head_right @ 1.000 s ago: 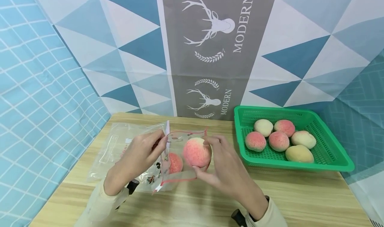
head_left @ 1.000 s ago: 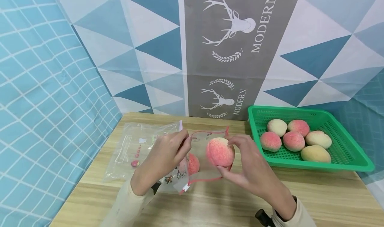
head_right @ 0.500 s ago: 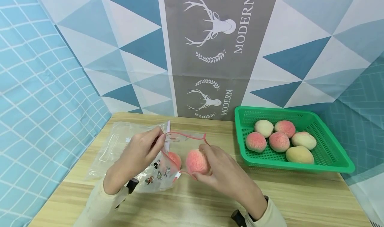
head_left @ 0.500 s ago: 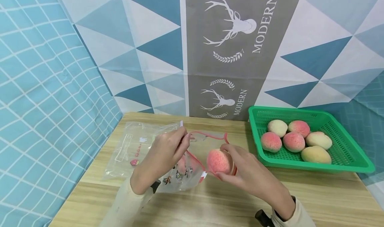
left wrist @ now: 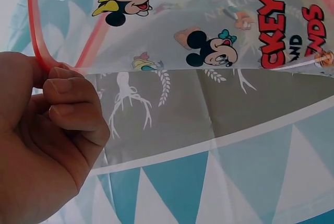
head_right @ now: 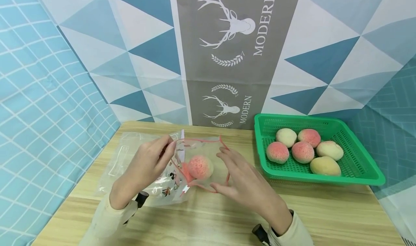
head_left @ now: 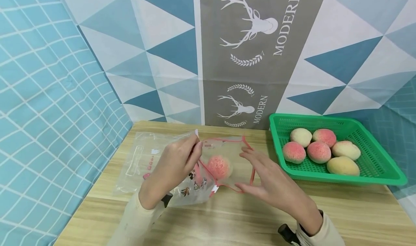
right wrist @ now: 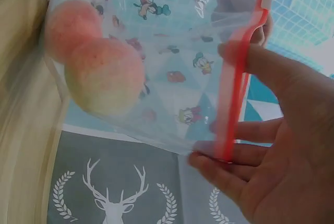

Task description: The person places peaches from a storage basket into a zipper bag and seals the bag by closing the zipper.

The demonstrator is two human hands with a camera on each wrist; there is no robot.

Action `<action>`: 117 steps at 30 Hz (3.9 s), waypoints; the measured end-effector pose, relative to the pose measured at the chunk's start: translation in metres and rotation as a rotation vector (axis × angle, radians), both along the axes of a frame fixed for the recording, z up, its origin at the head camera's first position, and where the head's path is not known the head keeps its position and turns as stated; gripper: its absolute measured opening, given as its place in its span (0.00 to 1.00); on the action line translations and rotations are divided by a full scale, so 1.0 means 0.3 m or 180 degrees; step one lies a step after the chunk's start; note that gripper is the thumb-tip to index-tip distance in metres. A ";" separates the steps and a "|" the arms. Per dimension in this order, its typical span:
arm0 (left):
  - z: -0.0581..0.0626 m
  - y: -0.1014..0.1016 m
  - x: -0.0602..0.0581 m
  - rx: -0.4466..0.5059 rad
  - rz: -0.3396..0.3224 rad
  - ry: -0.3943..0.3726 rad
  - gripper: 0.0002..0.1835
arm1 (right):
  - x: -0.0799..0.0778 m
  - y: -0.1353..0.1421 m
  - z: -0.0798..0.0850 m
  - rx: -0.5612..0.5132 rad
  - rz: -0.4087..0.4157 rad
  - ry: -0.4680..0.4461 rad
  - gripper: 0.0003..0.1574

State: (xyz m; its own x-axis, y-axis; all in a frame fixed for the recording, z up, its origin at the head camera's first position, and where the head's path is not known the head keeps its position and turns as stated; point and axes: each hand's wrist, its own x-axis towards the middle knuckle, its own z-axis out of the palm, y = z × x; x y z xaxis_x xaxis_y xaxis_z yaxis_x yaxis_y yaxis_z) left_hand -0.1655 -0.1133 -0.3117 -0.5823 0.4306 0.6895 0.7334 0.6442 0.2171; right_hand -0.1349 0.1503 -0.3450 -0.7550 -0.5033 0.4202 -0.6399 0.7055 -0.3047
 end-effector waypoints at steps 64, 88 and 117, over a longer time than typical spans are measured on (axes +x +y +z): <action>-0.031 0.042 0.019 -0.0531 -0.0399 -0.0662 0.09 | -0.256 0.462 -0.108 0.0430 -0.0828 -0.1213 0.23; -0.036 0.045 0.013 0.0594 -0.1037 -0.2453 0.12 | -0.298 0.502 -0.176 0.0442 -0.1125 -0.1362 0.37; -0.056 0.076 0.007 0.0793 -0.0890 -0.2600 0.05 | -0.293 0.493 -0.162 0.0281 -0.1433 -0.0727 0.40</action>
